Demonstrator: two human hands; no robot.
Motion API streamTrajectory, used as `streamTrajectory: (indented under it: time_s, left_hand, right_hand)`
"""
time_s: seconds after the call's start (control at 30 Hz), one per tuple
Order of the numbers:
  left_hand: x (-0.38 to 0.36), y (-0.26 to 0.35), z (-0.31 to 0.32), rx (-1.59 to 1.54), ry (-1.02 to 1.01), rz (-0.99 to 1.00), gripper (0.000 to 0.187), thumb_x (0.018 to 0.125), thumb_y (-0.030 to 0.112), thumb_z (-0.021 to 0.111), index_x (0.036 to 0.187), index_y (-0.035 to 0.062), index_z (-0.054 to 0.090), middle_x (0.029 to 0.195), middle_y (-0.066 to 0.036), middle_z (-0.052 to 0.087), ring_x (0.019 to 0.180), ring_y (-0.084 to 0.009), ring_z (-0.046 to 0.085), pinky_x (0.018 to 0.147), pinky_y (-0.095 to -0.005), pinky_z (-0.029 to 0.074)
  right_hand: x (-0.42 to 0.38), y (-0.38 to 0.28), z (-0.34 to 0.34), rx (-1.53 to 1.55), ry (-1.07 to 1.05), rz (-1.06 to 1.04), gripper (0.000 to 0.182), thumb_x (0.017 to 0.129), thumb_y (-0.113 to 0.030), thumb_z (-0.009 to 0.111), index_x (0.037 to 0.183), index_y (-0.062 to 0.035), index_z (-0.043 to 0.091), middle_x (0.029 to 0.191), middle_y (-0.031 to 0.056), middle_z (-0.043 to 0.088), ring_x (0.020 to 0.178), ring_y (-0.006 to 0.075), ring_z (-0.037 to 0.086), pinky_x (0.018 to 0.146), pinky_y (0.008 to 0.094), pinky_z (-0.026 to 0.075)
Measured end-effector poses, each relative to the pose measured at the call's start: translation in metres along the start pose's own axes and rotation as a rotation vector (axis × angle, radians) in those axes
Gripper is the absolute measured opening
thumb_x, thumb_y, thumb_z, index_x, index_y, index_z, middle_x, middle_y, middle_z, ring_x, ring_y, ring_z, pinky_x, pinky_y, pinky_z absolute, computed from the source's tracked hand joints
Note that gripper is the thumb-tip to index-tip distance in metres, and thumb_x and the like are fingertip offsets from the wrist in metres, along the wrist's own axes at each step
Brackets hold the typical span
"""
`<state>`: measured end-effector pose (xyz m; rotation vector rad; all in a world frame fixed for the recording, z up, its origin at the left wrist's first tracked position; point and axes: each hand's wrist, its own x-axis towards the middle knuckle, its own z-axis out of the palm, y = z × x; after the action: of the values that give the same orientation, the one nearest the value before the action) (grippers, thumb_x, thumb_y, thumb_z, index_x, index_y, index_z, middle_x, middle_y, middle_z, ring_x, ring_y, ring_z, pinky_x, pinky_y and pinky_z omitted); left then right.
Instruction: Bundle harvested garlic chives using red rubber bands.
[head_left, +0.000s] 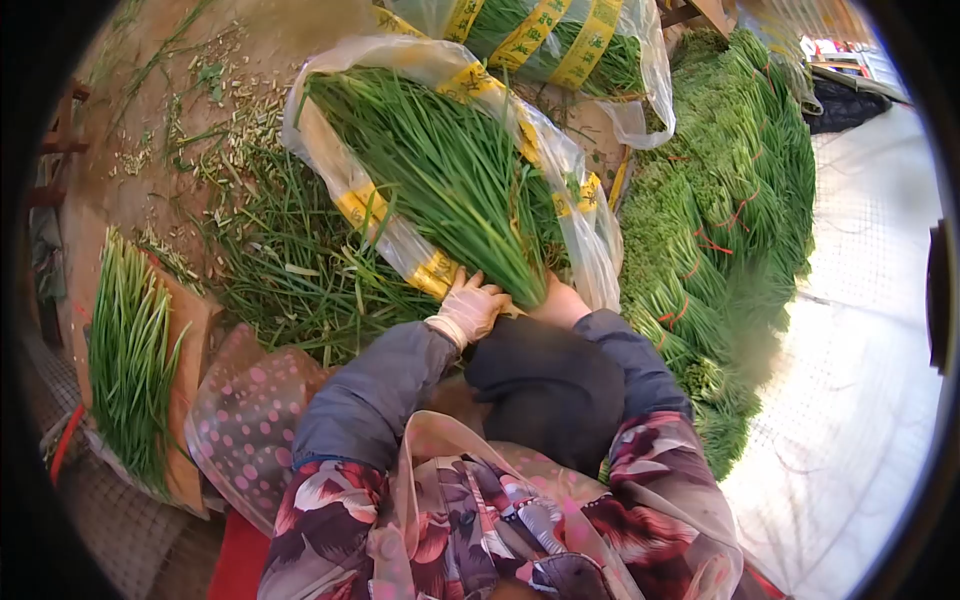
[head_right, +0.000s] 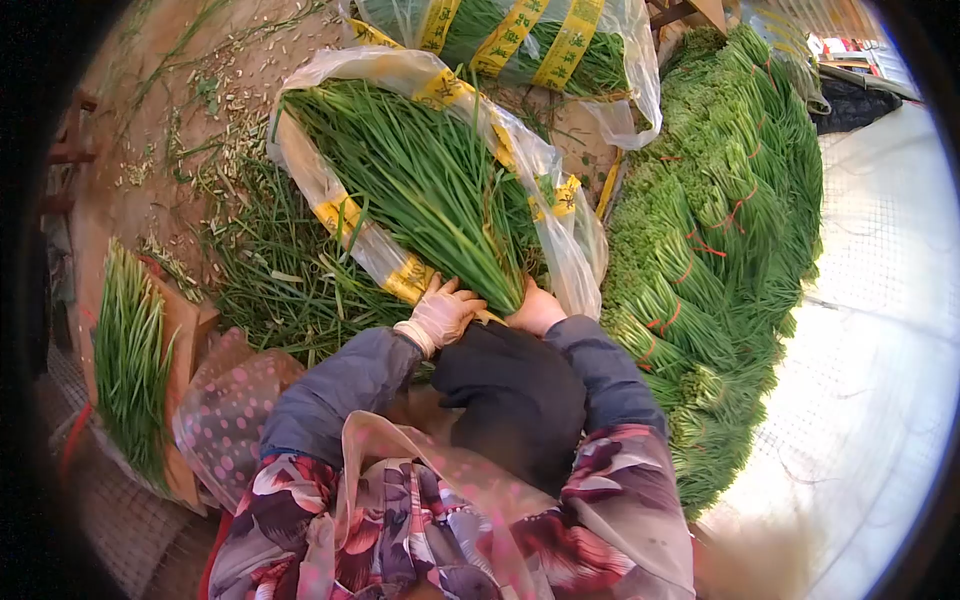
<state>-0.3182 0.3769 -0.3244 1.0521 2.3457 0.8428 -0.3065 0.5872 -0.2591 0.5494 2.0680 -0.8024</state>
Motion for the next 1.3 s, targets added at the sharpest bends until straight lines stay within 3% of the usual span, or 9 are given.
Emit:
streamTrajectory:
  time_s: [0.27, 0.43, 0.57, 0.63, 0.7, 0.83, 0.97, 1.13, 1.3]
  left_hand:
    - [0.020, -0.012, -0.016, -0.317, -0.362, -0.194, 0.039, 0.090, 0.026, 0.055, 0.128, 0.0176, 0.058, 0.124, -0.009, 0.060, 0.124, -0.0348, 0.047, 0.108, -0.0611, 0.022]
    - [-0.002, 0.030, -0.083, -1.024, 0.016, -0.391, 0.072, 0.081, 0.027, 0.074, 0.139, 0.0013, 0.042, 0.134, -0.017, 0.052, 0.131, -0.0268, 0.042, 0.110, -0.0414, 0.029]
    - [-0.001, 0.057, -0.112, -1.855, 0.259, -0.349, 0.090, 0.075, 0.035, 0.080, 0.143, 0.0021, 0.032, 0.135, -0.015, 0.050, 0.128, -0.0285, 0.044, 0.107, -0.0448, 0.034]
    - [0.006, 0.065, -0.123, -2.283, 0.273, -0.068, 0.083, 0.076, 0.037, 0.079, 0.139, 0.0025, 0.038, 0.131, -0.015, 0.052, 0.122, -0.0303, 0.049, 0.106, -0.0461, 0.038]
    - [-0.008, 0.075, -0.139, -2.350, 0.261, -0.212, 0.075, 0.076, 0.040, 0.077, 0.133, 0.0039, 0.044, 0.128, -0.014, 0.055, 0.115, -0.0308, 0.054, 0.102, -0.0469, 0.043]
    - [-0.055, 0.058, -0.126, -2.376, 0.354, -0.208, 0.050, 0.087, 0.026, 0.068, 0.128, 0.0020, 0.051, 0.117, -0.015, 0.061, 0.104, -0.0316, 0.061, 0.095, -0.0466, 0.048]
    - [-0.119, 0.059, -0.130, -2.310, 0.272, -0.372, 0.041, 0.087, 0.018, 0.060, 0.124, 0.0005, 0.054, 0.110, -0.015, 0.065, 0.097, -0.0294, 0.064, 0.089, -0.0422, 0.052]
    - [-0.190, 0.083, -0.135, -2.301, 0.336, -0.224, 0.056, 0.080, 0.019, 0.065, 0.131, 0.0020, 0.048, 0.115, -0.015, 0.063, 0.099, -0.0289, 0.064, 0.089, -0.0418, 0.052]
    - [-0.225, 0.090, -0.177, -1.888, 0.567, -0.041, 0.060, 0.072, 0.012, 0.071, 0.128, 0.0016, 0.051, 0.114, -0.012, 0.063, 0.101, -0.0242, 0.062, 0.087, -0.0373, 0.052]
  right_hand:
    - [-0.085, -0.089, -0.150, 0.814, -0.040, -0.251, 0.057, 0.073, -0.008, 0.073, 0.125, 0.0002, 0.052, 0.107, 0.0108, 0.065, 0.091, 0.0193, 0.064, 0.079, 0.0305, 0.052]
    - [-0.091, -0.103, -0.139, 0.876, -0.023, -0.280, 0.053, 0.074, -0.011, 0.074, 0.122, -0.0020, 0.054, 0.105, 0.0074, 0.065, 0.090, 0.0172, 0.064, 0.077, 0.0310, 0.052]
    - [-0.101, -0.121, -0.114, 0.556, -0.153, -0.239, 0.049, 0.075, -0.019, 0.075, 0.117, -0.0004, 0.058, 0.095, 0.0064, 0.068, 0.079, 0.0147, 0.064, 0.065, 0.0287, 0.051]
    - [-0.138, -0.162, -0.090, -0.162, -0.095, -0.155, 0.068, 0.076, -0.027, 0.073, 0.130, 0.0047, 0.046, 0.093, 0.0116, 0.069, 0.077, 0.0194, 0.067, 0.064, 0.0306, 0.052]
    - [-0.164, -0.174, -0.042, -0.769, 0.127, -0.144, 0.088, 0.076, -0.034, 0.070, 0.140, 0.0084, 0.028, 0.090, 0.0159, 0.069, 0.077, 0.0243, 0.068, 0.065, 0.0338, 0.053]
    - [-0.195, -0.172, 0.026, -0.890, 0.208, -0.275, 0.107, 0.072, -0.045, 0.071, 0.143, 0.0129, 0.015, 0.087, 0.0164, 0.068, 0.076, 0.0311, 0.068, 0.065, 0.0403, 0.053]
    - [-0.230, -0.165, 0.025, -0.737, -0.038, -0.392, 0.111, 0.070, -0.054, 0.072, 0.144, 0.0077, 0.018, 0.092, 0.0213, 0.067, 0.080, 0.0365, 0.067, 0.067, 0.0413, 0.053]
    - [-0.222, -0.122, -0.012, -0.194, 0.508, -0.461, 0.106, 0.073, -0.049, 0.076, 0.148, -0.0025, 0.018, 0.125, 0.0239, 0.057, 0.113, 0.0320, 0.059, 0.091, 0.0385, 0.048]
    - [-0.186, -0.160, -0.009, 0.839, -0.362, -0.921, 0.102, 0.083, -0.049, 0.068, 0.151, -0.0080, 0.004, 0.149, 0.0244, 0.028, 0.135, 0.0354, 0.035, 0.109, 0.0449, 0.032]
